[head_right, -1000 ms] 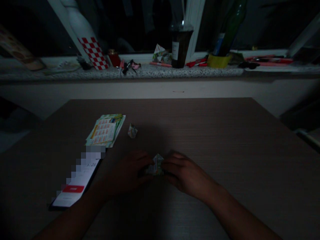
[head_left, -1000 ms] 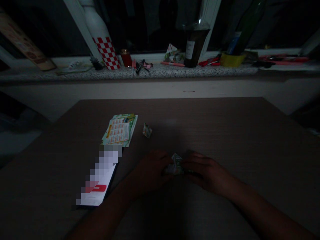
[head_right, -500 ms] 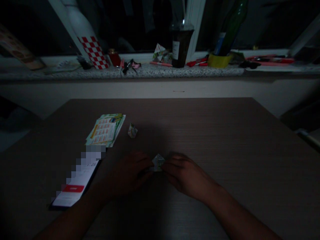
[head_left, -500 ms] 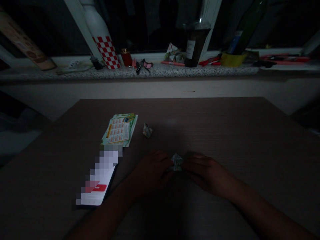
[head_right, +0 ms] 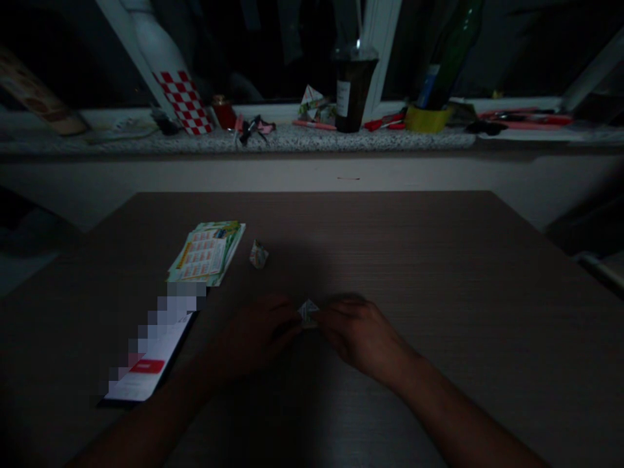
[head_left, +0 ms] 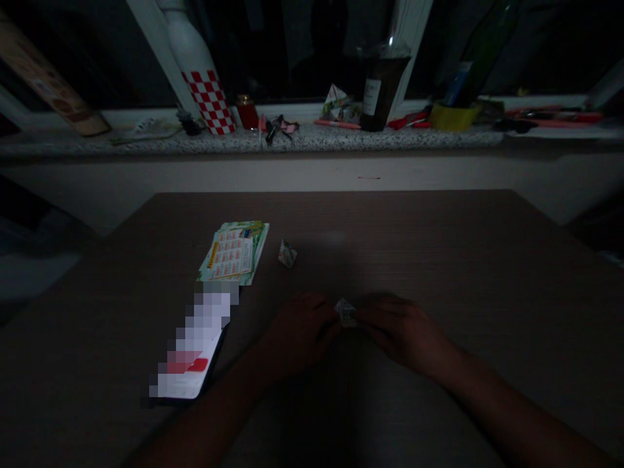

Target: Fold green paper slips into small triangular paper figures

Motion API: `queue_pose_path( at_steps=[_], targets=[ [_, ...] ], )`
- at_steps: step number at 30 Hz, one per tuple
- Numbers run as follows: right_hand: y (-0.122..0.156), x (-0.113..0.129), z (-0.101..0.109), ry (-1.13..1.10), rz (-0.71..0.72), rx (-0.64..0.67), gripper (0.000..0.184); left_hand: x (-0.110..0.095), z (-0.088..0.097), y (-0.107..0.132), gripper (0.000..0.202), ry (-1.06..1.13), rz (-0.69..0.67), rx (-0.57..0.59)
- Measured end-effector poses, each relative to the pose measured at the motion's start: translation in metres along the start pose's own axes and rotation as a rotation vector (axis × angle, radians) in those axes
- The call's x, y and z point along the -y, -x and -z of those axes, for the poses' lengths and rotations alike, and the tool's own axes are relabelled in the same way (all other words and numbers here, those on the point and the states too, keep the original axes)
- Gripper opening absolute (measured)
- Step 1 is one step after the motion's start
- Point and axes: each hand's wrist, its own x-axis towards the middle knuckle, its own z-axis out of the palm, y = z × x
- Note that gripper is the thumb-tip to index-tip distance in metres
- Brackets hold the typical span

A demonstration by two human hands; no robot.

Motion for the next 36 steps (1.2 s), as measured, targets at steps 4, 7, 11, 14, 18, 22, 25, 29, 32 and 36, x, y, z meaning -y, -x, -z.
queue_pose_path(
  at_steps=[4, 7, 11, 14, 18, 22, 25, 29, 32, 36],
  targets=[
    [-0.003, 0.000, -0.001, -0.010, -0.016, -0.013, 0.029, 0.001, -0.004, -0.002, 0.015, 0.026, 0.020, -0.030],
    [-0.005, -0.001, -0.002, -0.003, -0.023, -0.023, 0.032, 0.002, -0.008, -0.004, 0.014, 0.035, 0.040, -0.064],
    [-0.006, -0.001, -0.003, -0.006, -0.021, -0.019, 0.035, 0.001, -0.010, -0.007, 0.014, 0.027, 0.047, -0.047],
    [-0.007, -0.001, -0.004, -0.018, -0.022, -0.017, 0.035, -0.001, -0.009, -0.009, 0.013, 0.027, 0.058, -0.040],
    [-0.007, -0.002, -0.004, -0.025, -0.024, -0.020, 0.036, -0.001, -0.009, -0.010, 0.013, 0.003, 0.062, -0.051],
    [-0.009, -0.002, -0.006, -0.060, -0.029, -0.032, 0.042, -0.001, -0.010, -0.009, 0.013, -0.002, 0.055, -0.040],
    [-0.012, 0.001, -0.006, -0.101, -0.007, -0.015, 0.052, -0.001, -0.010, -0.009, 0.013, 0.019, 0.048, -0.056],
    [-0.014, 0.003, -0.006, -0.128, -0.009, 0.018, 0.058, -0.001, -0.008, -0.010, 0.013, 0.011, 0.033, -0.038],
    [-0.014, 0.004, -0.005, -0.148, -0.036, 0.025, 0.057, -0.001, -0.007, -0.010, 0.014, -0.012, 0.048, -0.013],
    [-0.014, 0.003, -0.006, -0.179, -0.063, 0.006, 0.054, -0.002, -0.008, -0.010, 0.015, -0.029, 0.063, -0.013]
  ],
)
